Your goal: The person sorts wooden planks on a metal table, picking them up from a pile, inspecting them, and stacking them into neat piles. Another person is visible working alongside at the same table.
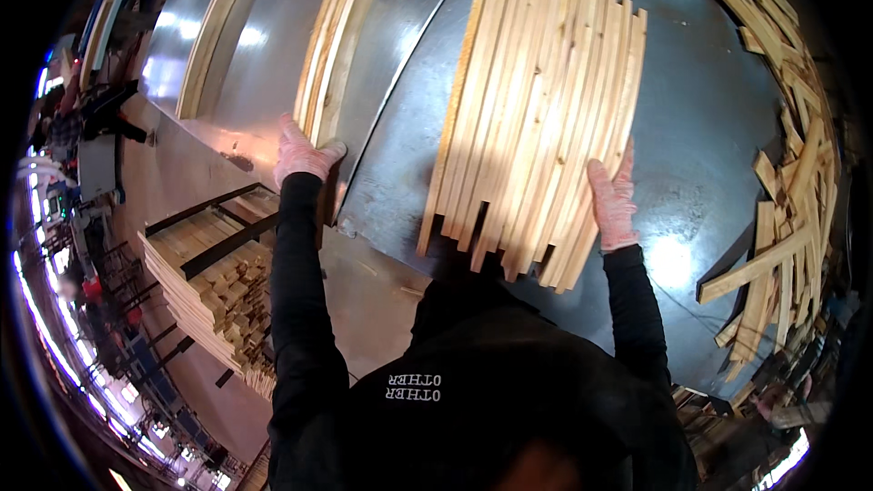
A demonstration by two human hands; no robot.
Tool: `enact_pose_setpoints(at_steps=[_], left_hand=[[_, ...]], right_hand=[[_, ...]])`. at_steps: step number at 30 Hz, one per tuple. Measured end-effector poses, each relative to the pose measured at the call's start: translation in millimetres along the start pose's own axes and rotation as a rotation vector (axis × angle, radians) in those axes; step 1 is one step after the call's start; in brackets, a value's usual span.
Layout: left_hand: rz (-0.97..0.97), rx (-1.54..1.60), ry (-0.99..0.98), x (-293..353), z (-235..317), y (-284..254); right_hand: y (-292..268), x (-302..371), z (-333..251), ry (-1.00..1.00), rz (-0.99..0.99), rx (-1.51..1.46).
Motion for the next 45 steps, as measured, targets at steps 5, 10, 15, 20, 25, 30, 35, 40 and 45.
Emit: enact_pose_setpoints(at_steps=[5,10,15,20,25,30,35,40,45], left_hand=[[-0.096,0.216,0.062,-4,-3,1],[-0.088,0.458,0.207,28,57,26],[-0.351,0.204,0.328,53,121,38],[-0.426,0.170,0.361,48,127,43],[-0.439,0.264,0.397,36,117,47],[-0.333,0.460,0.394,30,104,65],[-0.215,0.493,0.367,37,92,37],[-0.137,0.836,0.470,-15,-12,-4],[-0.066,0.839,0.502,-47,-81,-81]], right_hand=[[8,-8,10,-0.069,0.009,-0.018],[8,-8,10,-0.069,0.018,0.061],[9,-8,5,-0.072,0.017,0.047],[6,-12,19,-0.064,-0.039,-0.034],[3,-12,15,-0.100,-0.020,0.107],[14,-2,-7,-0.041,-0.002,0.022],[39,-11,-2,-0.112,-0.030,0.020],[131,-8,-30,-0.221,-0.125,0.180],[237,-12,-65,-0.323,-0.216,0.191]])
Point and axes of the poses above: each hand's wrist, its own x-axis away from the middle knuckle, its own y-axis out of the palm, z = x × y, the point moved 5 cm from there along -x, towards the middle knuckle, and after that the axes turned 12 degrees about x, right-handed, at the moved point
